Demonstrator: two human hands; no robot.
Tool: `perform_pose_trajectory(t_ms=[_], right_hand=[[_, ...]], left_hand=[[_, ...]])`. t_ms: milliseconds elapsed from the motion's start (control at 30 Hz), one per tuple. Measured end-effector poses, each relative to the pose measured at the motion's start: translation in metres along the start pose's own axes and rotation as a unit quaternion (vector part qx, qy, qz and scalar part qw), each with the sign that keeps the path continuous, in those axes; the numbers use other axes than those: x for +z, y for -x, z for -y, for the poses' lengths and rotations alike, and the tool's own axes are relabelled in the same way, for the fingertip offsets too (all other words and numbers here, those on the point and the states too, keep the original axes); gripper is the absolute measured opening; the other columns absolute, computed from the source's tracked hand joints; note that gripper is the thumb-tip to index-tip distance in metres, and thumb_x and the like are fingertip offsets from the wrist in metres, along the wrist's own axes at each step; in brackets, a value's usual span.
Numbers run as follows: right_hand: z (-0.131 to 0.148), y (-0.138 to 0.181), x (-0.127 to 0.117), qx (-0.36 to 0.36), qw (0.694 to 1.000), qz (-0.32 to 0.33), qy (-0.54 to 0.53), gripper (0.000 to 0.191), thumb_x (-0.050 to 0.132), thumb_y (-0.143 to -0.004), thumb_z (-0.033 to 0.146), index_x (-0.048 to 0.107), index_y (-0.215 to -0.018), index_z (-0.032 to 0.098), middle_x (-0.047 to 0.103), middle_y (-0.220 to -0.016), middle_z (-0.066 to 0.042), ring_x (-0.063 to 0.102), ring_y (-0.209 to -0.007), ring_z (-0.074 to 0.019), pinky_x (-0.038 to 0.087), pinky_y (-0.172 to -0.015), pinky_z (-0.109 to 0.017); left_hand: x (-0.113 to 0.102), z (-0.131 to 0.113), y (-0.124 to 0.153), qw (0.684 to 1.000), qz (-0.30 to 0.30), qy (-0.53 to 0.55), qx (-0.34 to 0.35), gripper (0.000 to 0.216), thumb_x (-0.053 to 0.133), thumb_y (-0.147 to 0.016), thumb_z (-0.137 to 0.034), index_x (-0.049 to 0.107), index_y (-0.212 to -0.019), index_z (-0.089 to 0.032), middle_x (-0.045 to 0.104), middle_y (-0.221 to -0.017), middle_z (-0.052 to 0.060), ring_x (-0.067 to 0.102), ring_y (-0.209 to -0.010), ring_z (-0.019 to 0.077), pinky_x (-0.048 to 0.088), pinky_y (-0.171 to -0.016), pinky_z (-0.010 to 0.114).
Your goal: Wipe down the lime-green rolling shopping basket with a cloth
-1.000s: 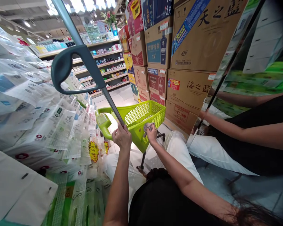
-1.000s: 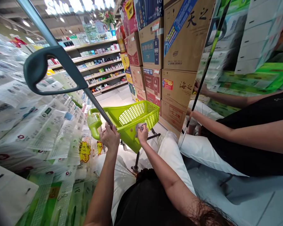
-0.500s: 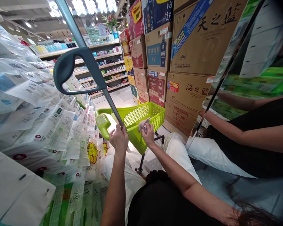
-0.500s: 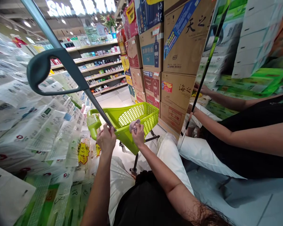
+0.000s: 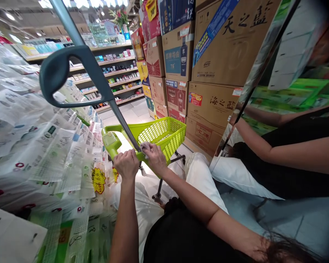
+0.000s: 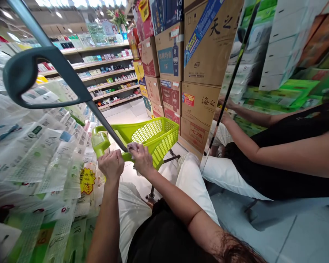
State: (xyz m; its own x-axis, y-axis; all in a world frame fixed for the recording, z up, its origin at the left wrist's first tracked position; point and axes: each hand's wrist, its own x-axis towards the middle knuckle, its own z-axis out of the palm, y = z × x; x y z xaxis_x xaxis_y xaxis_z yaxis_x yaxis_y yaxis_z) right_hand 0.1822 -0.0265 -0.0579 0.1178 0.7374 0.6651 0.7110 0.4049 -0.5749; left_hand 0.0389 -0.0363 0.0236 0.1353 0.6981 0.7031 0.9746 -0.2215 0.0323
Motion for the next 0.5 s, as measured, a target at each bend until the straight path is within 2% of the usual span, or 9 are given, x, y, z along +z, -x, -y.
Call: perform_pose_trajectory(t_ms=[67,133,267,333,400,500], right_hand=[[-0.008,0.008,0.011,0.039,0.999,-0.012,-0.018,0.04,0.053,-0.096,0.019,0.069,-0.13,0.032,0.052,-0.131,-0.011,0.051,-0.113,-0.0266,0.052,-0.09,-0.037],[-0.03,0.021,0.022,0.134,0.99,-0.036,-0.035,0.041,0.048,-0.095,0.016,0.067,-0.131,0.025,0.05,-0.13,-0.014,0.052,-0.116,-0.0272,0.051,-0.096,-0.039],[-0.079,0.047,0.04,0.36,0.929,-0.034,-0.075,0.046,0.051,-0.084,0.014,0.063,-0.128,0.018,0.054,-0.12,-0.014,0.059,-0.107,-0.027,0.051,-0.094,-0.04],[-0.09,0.05,0.043,0.423,0.901,-0.027,-0.089,0.046,0.052,-0.081,0.015,0.064,-0.126,0.017,0.056,-0.113,-0.013,0.061,-0.099,-0.0266,0.052,-0.09,-0.038],[-0.09,0.042,0.043,0.415,0.904,-0.043,-0.098,0.044,0.053,-0.081,0.017,0.065,-0.123,0.019,0.057,-0.112,-0.011,0.061,-0.098,-0.0258,0.052,-0.089,-0.037],[-0.083,0.023,0.04,0.306,0.939,-0.09,-0.13,0.041,0.053,-0.083,0.021,0.065,-0.122,0.024,0.056,-0.115,-0.008,0.059,-0.103,-0.0231,0.05,-0.094,-0.033]], left_hand=[[0.001,0.0,0.0,1.0,-0.006,-0.003,0.008,0.048,0.034,-0.105,-0.035,0.067,-0.072,-0.021,0.072,-0.074,0.011,0.059,-0.075,0.0265,0.034,-0.079,0.04],[0.0,-0.001,0.001,1.0,-0.003,-0.006,0.018,0.048,0.035,-0.105,-0.035,0.067,-0.073,-0.021,0.072,-0.074,0.011,0.058,-0.076,0.0266,0.034,-0.079,0.04],[0.0,-0.003,0.002,1.0,-0.002,0.0,0.02,0.046,0.037,-0.104,-0.035,0.067,-0.072,-0.021,0.071,-0.073,0.011,0.056,-0.074,0.0265,0.033,-0.078,0.04],[0.001,-0.005,0.002,1.0,-0.007,0.009,0.019,0.045,0.038,-0.103,-0.035,0.066,-0.071,-0.021,0.07,-0.072,0.011,0.055,-0.073,0.0263,0.032,-0.078,0.04],[0.003,-0.006,0.003,1.0,-0.015,0.013,0.018,0.045,0.039,-0.103,-0.035,0.066,-0.07,-0.022,0.07,-0.07,0.011,0.054,-0.072,0.026,0.032,-0.078,0.04],[0.006,-0.006,0.004,0.999,-0.021,0.007,0.024,0.044,0.04,-0.103,-0.035,0.065,-0.07,-0.022,0.069,-0.07,0.01,0.054,-0.072,0.0254,0.032,-0.077,0.039]])
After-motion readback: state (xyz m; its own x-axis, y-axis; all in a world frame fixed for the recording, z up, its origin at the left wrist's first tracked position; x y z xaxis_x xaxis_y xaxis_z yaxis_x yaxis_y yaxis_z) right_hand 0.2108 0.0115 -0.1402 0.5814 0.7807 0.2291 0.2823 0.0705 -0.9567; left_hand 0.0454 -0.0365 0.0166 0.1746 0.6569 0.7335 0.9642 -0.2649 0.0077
